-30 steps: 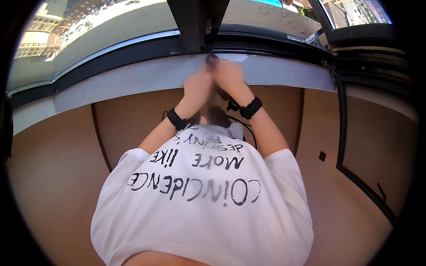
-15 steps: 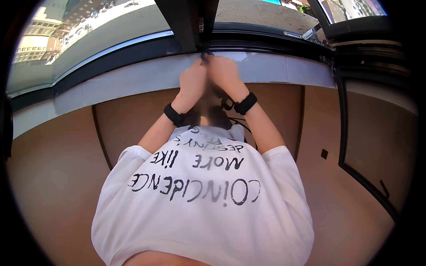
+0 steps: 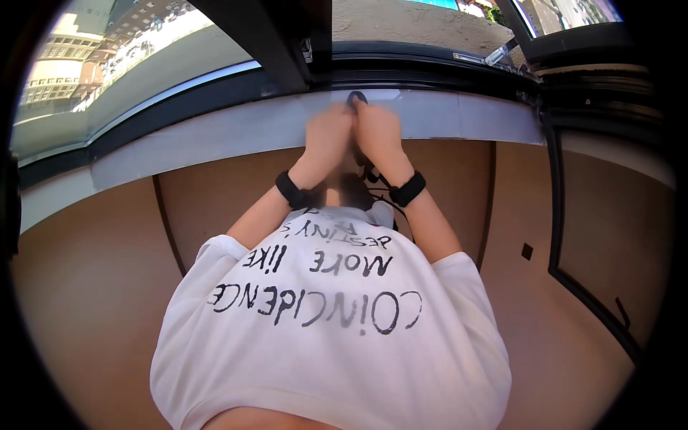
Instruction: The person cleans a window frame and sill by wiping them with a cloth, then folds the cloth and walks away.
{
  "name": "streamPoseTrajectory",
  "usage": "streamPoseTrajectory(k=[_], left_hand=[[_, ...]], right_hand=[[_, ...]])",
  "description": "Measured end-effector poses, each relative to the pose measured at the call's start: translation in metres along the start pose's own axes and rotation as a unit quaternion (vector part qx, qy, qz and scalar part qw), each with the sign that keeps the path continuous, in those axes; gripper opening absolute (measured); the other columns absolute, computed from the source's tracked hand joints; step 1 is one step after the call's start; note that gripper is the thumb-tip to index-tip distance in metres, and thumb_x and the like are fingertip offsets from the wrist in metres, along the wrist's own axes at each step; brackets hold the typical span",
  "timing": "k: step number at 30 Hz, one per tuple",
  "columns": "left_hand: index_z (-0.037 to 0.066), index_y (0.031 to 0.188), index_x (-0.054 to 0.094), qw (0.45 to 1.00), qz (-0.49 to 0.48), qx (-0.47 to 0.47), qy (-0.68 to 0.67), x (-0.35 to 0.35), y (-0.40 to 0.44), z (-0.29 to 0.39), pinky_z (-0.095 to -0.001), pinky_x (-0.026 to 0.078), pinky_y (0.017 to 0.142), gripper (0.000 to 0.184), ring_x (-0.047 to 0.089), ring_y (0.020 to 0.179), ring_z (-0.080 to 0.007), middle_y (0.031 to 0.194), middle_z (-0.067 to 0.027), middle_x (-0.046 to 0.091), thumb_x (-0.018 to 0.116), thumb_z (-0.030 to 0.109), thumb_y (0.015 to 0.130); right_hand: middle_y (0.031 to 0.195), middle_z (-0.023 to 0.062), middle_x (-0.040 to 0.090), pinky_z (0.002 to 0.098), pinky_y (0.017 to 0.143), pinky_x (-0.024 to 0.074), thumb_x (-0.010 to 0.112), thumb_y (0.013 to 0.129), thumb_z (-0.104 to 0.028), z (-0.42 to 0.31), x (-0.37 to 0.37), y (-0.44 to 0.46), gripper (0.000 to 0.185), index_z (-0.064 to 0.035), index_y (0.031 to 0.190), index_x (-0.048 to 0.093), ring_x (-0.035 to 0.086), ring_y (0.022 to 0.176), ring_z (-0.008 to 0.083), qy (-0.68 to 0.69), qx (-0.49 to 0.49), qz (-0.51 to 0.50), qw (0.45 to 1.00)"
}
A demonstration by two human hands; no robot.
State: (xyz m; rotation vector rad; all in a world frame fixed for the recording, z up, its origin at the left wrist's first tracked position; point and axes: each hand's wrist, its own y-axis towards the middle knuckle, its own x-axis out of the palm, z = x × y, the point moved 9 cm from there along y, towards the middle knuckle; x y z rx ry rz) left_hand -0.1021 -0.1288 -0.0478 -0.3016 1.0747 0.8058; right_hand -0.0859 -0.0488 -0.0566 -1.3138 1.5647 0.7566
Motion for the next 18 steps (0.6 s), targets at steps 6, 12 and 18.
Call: streamPoseTrajectory(k=[6, 12, 18], left_hand=[[-0.002, 0.084, 0.063, 0.996, -0.070, -0.060, -0.015, 0.015, -0.021, 0.008, -0.0394, 0.051, 0.059, 0.009, 0.065, 0.074, -0.0301, 0.088, -0.0128, 0.059, 0.058, 0.000, 0.076], [0.000, 0.086, 0.063, 0.998, -0.038, -0.049, 0.018, 0.006, 0.010, 0.002, -0.0384, 0.051, 0.057, 0.010, 0.065, 0.070, -0.0288, 0.087, -0.0113, 0.059, 0.058, 0.000, 0.077], [0.000, 0.084, 0.062, 0.996, -0.077, -0.036, 0.013, 0.017, -0.010, 0.010, -0.0389, 0.051, 0.058, 0.009, 0.064, 0.072, -0.0298, 0.089, -0.0129, 0.059, 0.060, -0.001, 0.075]], right_hand=[[0.083, 0.0176, 0.067, 0.0453, 0.065, 0.0501, 0.053, 0.088, -0.019, 0.005, 0.001, -0.025, 0.033, -0.0107, 0.118, 0.063, 0.063, 0.077, 0.0372, 0.020, 0.031, 0.005, 0.999], [0.082, 0.0207, 0.065, 0.0458, 0.063, 0.0501, 0.054, 0.088, -0.017, 0.006, -0.009, 0.007, 0.027, -0.0075, 0.111, 0.066, 0.062, 0.074, 0.0394, 0.037, 0.018, -0.019, 0.999], [0.080, 0.0205, 0.065, 0.0441, 0.062, 0.0500, 0.054, 0.088, -0.016, 0.001, -0.006, -0.012, 0.029, -0.0060, 0.113, 0.065, 0.062, 0.071, 0.0384, 0.017, 0.018, -0.010, 1.000]])
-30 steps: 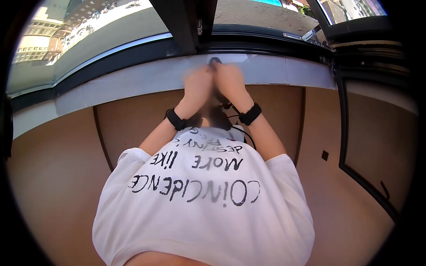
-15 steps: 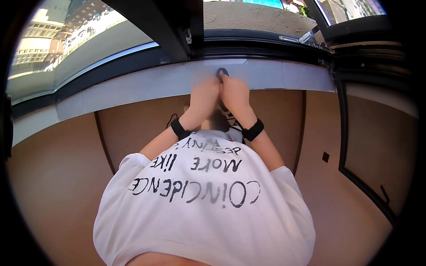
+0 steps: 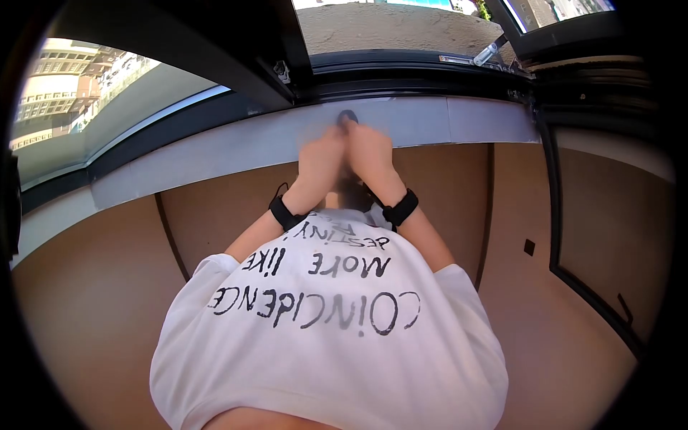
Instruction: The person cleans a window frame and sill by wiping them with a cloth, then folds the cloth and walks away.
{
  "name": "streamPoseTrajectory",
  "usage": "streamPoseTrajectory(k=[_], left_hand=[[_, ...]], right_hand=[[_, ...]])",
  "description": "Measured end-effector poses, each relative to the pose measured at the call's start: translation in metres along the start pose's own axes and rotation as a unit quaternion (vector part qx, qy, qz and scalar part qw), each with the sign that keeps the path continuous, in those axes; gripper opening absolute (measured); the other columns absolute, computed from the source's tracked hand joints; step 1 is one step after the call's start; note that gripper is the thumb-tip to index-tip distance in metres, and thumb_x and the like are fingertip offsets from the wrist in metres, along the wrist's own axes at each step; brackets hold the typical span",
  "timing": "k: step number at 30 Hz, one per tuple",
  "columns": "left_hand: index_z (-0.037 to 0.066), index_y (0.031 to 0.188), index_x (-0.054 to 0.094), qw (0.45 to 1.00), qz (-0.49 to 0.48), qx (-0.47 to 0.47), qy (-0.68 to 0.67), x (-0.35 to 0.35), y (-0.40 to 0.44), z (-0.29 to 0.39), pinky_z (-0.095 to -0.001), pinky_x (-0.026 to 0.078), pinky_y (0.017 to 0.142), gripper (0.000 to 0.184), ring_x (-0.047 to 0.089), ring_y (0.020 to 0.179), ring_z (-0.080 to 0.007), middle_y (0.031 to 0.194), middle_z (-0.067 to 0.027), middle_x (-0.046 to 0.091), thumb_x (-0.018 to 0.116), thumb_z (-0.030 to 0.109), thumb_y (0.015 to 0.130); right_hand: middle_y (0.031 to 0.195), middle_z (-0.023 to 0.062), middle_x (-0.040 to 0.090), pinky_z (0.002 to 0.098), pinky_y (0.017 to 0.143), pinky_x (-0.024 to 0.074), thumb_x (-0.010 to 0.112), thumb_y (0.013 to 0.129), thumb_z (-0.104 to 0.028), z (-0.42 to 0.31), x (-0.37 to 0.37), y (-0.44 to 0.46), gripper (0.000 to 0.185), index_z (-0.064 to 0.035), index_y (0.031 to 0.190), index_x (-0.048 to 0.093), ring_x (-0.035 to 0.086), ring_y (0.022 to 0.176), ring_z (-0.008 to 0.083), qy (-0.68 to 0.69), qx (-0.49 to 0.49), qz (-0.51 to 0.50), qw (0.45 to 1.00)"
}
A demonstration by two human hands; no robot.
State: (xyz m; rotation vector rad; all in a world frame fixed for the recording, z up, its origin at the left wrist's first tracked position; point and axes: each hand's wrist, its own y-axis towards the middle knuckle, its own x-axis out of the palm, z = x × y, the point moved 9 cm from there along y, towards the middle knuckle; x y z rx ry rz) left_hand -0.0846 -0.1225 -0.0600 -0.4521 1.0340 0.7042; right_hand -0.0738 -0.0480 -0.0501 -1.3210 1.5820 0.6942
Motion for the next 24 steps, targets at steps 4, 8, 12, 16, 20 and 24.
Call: streamPoseTrajectory(k=[4, 8, 12, 16, 20, 24], left_hand=[[0.000, 0.082, 0.063, 0.998, 0.059, 0.006, -0.015, -0.017, 0.019, -0.005, -0.0384, 0.051, 0.058, 0.008, 0.064, 0.070, -0.0294, 0.089, -0.0123, 0.059, 0.060, -0.001, 0.074], [-0.001, 0.083, 0.062, 0.999, 0.037, 0.024, 0.006, -0.003, 0.009, 0.000, -0.0389, 0.051, 0.058, 0.008, 0.064, 0.070, -0.0309, 0.089, -0.0140, 0.059, 0.059, 0.000, 0.075], [0.000, 0.083, 0.062, 0.999, 0.038, -0.001, -0.014, -0.005, 0.008, -0.001, -0.0384, 0.051, 0.058, 0.009, 0.063, 0.069, -0.0301, 0.087, -0.0133, 0.059, 0.059, 0.000, 0.075], [0.001, 0.090, 0.060, 1.000, 0.024, 0.018, 0.008, -0.014, 0.021, -0.002, -0.0396, 0.051, 0.059, 0.014, 0.064, 0.071, -0.0306, 0.089, -0.0116, 0.059, 0.059, 0.003, 0.077], [0.003, 0.100, 0.058, 0.999, -0.026, -0.007, 0.018, 0.012, 0.009, -0.007, -0.0423, 0.052, 0.061, 0.022, 0.065, 0.073, -0.0325, 0.095, -0.0114, 0.060, 0.059, 0.008, 0.079], [0.003, 0.102, 0.058, 1.000, -0.005, 0.015, 0.002, 0.002, 0.018, -0.011, -0.0420, 0.053, 0.061, 0.024, 0.065, 0.071, -0.0325, 0.096, -0.0130, 0.060, 0.059, 0.008, 0.079]], right_hand=[[0.080, 0.0190, 0.066, 0.0432, 0.063, 0.0505, 0.055, 0.088, -0.017, 0.004, 0.002, 0.022, 0.030, -0.0071, 0.115, 0.064, 0.063, 0.071, 0.0376, -0.009, -0.013, -0.024, 1.000], [0.080, 0.0187, 0.066, 0.0437, 0.062, 0.0507, 0.055, 0.088, -0.017, 0.005, 0.002, 0.003, 0.030, -0.0071, 0.115, 0.063, 0.064, 0.072, 0.0374, -0.021, -0.003, -0.008, 1.000], [0.079, 0.0187, 0.066, 0.0439, 0.061, 0.0506, 0.055, 0.088, -0.017, 0.008, 0.006, 0.008, 0.031, -0.0075, 0.116, 0.063, 0.064, 0.071, 0.0372, -0.019, 0.008, -0.008, 1.000], [0.080, 0.0187, 0.066, 0.0444, 0.061, 0.0506, 0.055, 0.088, -0.016, 0.008, 0.004, 0.021, 0.030, -0.0070, 0.115, 0.063, 0.064, 0.072, 0.0374, -0.029, -0.010, -0.035, 0.999], [0.077, 0.0181, 0.066, 0.0446, 0.059, 0.0501, 0.055, 0.087, -0.016, 0.007, 0.002, 0.006, 0.026, -0.0053, 0.109, 0.065, 0.063, 0.069, 0.0373, -0.026, -0.015, 0.001, 1.000], [0.074, 0.0169, 0.065, 0.0439, 0.058, 0.0499, 0.056, 0.087, -0.016, 0.000, -0.003, 0.024, 0.025, -0.0052, 0.106, 0.066, 0.062, 0.066, 0.0368, -0.023, -0.040, -0.010, 0.999]])
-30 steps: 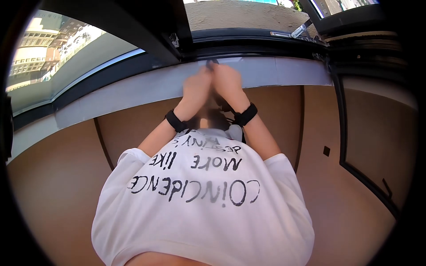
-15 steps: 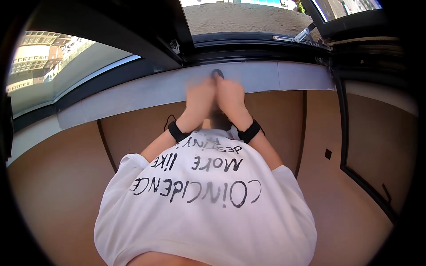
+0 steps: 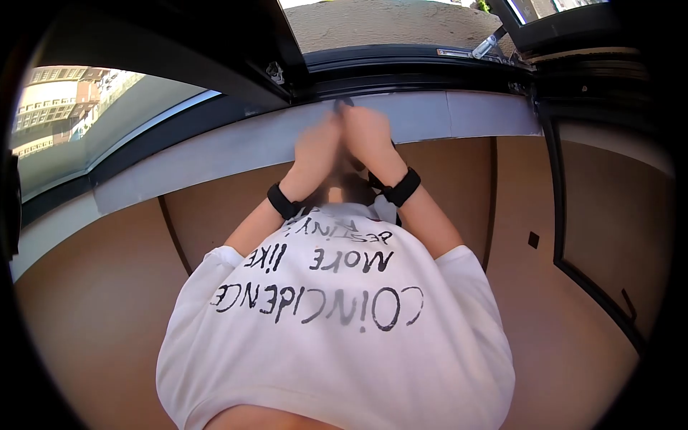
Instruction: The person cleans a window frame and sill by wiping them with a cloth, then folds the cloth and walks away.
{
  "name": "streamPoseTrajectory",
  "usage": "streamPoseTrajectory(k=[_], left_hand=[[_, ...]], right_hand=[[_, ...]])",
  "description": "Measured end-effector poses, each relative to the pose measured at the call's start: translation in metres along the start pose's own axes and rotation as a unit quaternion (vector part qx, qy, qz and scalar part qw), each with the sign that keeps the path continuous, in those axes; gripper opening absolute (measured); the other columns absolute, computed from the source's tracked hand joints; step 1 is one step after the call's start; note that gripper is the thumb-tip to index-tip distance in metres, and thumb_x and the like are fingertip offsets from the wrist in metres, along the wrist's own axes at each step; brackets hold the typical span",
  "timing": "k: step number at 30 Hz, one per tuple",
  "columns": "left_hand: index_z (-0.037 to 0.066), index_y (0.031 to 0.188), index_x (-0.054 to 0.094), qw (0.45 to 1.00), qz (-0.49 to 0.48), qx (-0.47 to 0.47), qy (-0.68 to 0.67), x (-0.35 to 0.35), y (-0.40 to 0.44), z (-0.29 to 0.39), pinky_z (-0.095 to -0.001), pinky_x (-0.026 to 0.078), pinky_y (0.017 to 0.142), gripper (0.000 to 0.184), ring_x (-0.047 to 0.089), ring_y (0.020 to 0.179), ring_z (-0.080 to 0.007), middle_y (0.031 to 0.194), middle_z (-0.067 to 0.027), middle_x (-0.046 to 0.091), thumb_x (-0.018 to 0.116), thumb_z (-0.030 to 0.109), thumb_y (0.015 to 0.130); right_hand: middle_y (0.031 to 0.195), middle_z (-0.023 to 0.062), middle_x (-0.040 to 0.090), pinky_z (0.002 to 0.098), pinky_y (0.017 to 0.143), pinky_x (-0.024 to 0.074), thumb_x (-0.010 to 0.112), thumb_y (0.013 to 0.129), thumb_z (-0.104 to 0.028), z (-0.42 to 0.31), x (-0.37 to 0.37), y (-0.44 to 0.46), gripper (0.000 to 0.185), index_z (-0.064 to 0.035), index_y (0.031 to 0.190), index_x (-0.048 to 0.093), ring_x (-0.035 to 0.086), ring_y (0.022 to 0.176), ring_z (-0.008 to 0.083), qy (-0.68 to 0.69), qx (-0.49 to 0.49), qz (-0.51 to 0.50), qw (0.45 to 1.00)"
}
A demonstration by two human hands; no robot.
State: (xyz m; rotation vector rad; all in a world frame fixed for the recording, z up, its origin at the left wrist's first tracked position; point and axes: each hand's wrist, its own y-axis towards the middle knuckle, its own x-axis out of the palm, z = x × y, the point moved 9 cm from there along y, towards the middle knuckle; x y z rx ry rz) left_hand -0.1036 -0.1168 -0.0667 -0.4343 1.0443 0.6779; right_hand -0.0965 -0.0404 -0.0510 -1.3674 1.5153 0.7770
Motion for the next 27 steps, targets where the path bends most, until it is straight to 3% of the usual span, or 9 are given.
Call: streamPoseTrajectory(k=[1, 4, 16, 18, 19, 20, 27], left_hand=[[0.004, 0.105, 0.058, 1.000, -0.023, -0.003, 0.008, -0.002, 0.005, 0.000, -0.0409, 0.053, 0.060, 0.026, 0.065, 0.072, -0.0314, 0.096, -0.0131, 0.061, 0.059, 0.009, 0.079], [-0.001, 0.086, 0.059, 1.000, 0.017, 0.015, 0.014, -0.017, 0.002, 0.013, -0.0378, 0.051, 0.057, 0.011, 0.064, 0.071, -0.0311, 0.090, -0.0129, 0.058, 0.059, -0.002, 0.074], [-0.001, 0.086, 0.063, 1.000, 0.025, 0.014, 0.011, -0.012, 0.014, 0.030, -0.0367, 0.052, 0.054, 0.012, 0.065, 0.065, -0.0289, 0.091, -0.0116, 0.059, 0.058, 0.000, 0.076], [0.000, 0.093, 0.059, 0.999, -0.022, 0.015, -0.023, 0.015, 0.026, 0.042, -0.0434, 0.052, 0.059, 0.016, 0.064, 0.072, -0.0354, 0.091, -0.0136, 0.059, 0.058, 0.004, 0.078], [-0.001, 0.088, 0.066, 0.998, 0.043, 0.056, 0.002, 0.003, 0.029, 0.059, -0.0334, 0.053, 0.052, 0.017, 0.065, 0.061, -0.0260, 0.087, -0.0105, 0.060, 0.061, 0.002, 0.072], [-0.001, 0.088, 0.066, 0.996, 0.062, 0.072, 0.003, 0.006, 0.034, 0.066, -0.0333, 0.053, 0.052, 0.019, 0.065, 0.060, -0.0247, 0.085, -0.0101, 0.060, 0.062, 0.002, 0.070], [-0.003, 0.090, 0.064, 1.000, -0.023, 0.008, -0.019, 0.007, 0.013, 0.036, -0.0352, 0.054, 0.059, 0.020, 0.065, 0.065, -0.0304, 0.092, -0.0138, 0.059, 0.062, -0.002, 0.071]], right_hand=[[0.072, 0.0170, 0.065, 0.0427, 0.059, 0.0501, 0.055, 0.086, -0.015, 0.000, 0.000, 0.005, 0.026, -0.0058, 0.107, 0.066, 0.063, 0.065, 0.0359, -0.011, -0.006, -0.012, 1.000], [0.072, 0.0177, 0.065, 0.0419, 0.058, 0.0500, 0.055, 0.086, -0.014, -0.002, -0.003, -0.007, 0.027, -0.0058, 0.109, 0.066, 0.063, 0.065, 0.0348, -0.027, -0.011, 0.000, 1.000], [0.074, 0.0149, 0.065, 0.0430, 0.058, 0.0498, 0.053, 0.087, -0.016, 0.026, -0.002, 0.002, 0.029, -0.0114, 0.113, 0.065, 0.064, 0.069, 0.0342, -0.038, -0.006, -0.048, 0.998], [0.080, 0.0164, 0.067, 0.0457, 0.060, 0.0500, 0.053, 0.087, -0.019, 0.050, -0.018, -0.003, 0.026, -0.0140, 0.107, 0.068, 0.063, 0.071, 0.0362, -0.028, 0.050, -0.060, 0.997], [0.080, 0.0169, 0.066, 0.0462, 0.060, 0.0499, 0.053, 0.087, -0.019, 0.062, -0.021, -0.005, 0.026, -0.0137, 0.107, 0.068, 0.063, 0.071, 0.0367, -0.013, 0.059, -0.050, 0.997], [0.080, 0.0174, 0.066, 0.0467, 0.061, 0.0499, 0.053, 0.087, -0.019, 0.072, -0.025, -0.007, 0.026, -0.0134, 0.107, 0.068, 0.063, 0.071, 0.0371, 0.002, 0.068, -0.040, 0.997], [0.077, 0.0184, 0.065, 0.0434, 0.060, 0.0503, 0.055, 0.085, -0.016, 0.030, -0.014, -0.005, 0.024, -0.0074, 0.102, 0.069, 0.062, 0.068, 0.0369, 0.008, -0.026, -0.021, 0.999]])
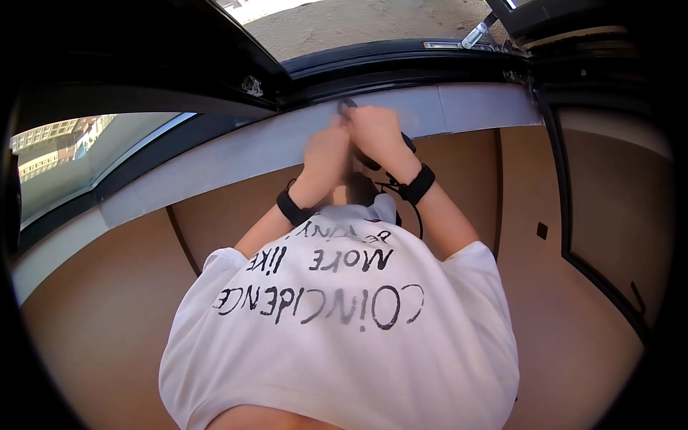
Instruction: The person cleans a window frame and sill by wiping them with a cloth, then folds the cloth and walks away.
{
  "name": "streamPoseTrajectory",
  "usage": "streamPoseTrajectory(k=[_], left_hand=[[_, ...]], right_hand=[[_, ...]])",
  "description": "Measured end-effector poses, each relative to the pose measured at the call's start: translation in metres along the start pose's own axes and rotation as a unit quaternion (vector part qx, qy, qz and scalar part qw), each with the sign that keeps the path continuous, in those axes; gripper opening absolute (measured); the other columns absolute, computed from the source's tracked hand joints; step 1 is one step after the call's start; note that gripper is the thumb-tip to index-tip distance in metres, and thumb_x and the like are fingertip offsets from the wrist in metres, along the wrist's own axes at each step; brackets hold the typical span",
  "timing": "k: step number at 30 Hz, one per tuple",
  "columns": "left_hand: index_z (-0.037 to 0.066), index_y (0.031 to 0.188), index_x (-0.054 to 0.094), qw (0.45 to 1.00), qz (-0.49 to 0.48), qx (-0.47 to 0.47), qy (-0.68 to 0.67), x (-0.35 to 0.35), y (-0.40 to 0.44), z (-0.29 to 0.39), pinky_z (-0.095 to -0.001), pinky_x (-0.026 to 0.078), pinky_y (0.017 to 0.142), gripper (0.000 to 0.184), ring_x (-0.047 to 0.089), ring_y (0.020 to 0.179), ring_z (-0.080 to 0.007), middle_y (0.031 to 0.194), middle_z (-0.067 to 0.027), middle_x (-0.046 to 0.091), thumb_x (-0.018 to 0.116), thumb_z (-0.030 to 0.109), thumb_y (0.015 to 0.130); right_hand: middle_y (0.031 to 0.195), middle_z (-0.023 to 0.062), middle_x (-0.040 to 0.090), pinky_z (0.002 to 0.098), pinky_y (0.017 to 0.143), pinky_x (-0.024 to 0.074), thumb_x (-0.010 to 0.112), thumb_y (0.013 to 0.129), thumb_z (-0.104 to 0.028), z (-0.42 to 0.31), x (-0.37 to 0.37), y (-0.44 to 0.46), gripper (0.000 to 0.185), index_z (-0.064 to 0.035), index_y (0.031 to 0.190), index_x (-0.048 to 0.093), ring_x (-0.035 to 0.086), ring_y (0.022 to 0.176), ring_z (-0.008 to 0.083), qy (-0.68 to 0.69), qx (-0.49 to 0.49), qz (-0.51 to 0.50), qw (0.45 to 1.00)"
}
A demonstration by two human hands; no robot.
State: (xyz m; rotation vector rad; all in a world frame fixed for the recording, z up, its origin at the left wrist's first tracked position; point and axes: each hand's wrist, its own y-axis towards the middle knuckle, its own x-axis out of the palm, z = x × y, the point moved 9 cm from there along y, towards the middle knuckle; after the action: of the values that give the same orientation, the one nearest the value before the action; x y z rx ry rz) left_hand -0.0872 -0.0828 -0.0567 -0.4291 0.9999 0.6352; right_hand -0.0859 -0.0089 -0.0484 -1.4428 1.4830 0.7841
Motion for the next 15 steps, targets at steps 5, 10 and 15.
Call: streamPoseTrajectory(k=[5, 10, 15], left_hand=[[-0.003, 0.093, 0.065, 0.998, 0.027, 0.024, 0.045, 0.004, 0.005, 0.010, -0.0329, 0.053, 0.055, 0.023, 0.066, 0.064, -0.0269, 0.091, -0.0123, 0.060, 0.063, -0.001, 0.070], [-0.004, 0.094, 0.066, 0.995, 0.068, 0.072, 0.028, 0.008, 0.022, 0.035, -0.0322, 0.052, 0.052, 0.026, 0.065, 0.061, -0.0254, 0.087, -0.0114, 0.060, 0.063, 0.000, 0.068], [-0.006, 0.094, 0.063, 0.995, 0.088, 0.039, -0.011, 0.010, 0.014, 0.024, -0.0342, 0.053, 0.052, 0.023, 0.064, 0.058, -0.0276, 0.086, -0.0140, 0.060, 0.059, 0.002, 0.072]], right_hand=[[0.081, 0.0178, 0.066, 0.0454, 0.064, 0.0504, 0.053, 0.085, -0.016, 0.015, -0.002, -0.002, 0.025, -0.0103, 0.104, 0.069, 0.063, 0.074, 0.0370, 0.019, 0.053, -0.016, 0.998], [0.081, 0.0148, 0.067, 0.0440, 0.064, 0.0517, 0.052, 0.086, -0.018, 0.043, -0.016, -0.007, 0.025, -0.0151, 0.103, 0.070, 0.064, 0.074, 0.0340, -0.012, 0.049, -0.004, 0.999], [0.081, 0.0133, 0.068, 0.0422, 0.065, 0.0523, 0.053, 0.085, -0.018, 0.031, -0.014, 0.005, 0.027, -0.0162, 0.106, 0.070, 0.065, 0.075, 0.0326, -0.029, -0.058, -0.035, 0.997]])
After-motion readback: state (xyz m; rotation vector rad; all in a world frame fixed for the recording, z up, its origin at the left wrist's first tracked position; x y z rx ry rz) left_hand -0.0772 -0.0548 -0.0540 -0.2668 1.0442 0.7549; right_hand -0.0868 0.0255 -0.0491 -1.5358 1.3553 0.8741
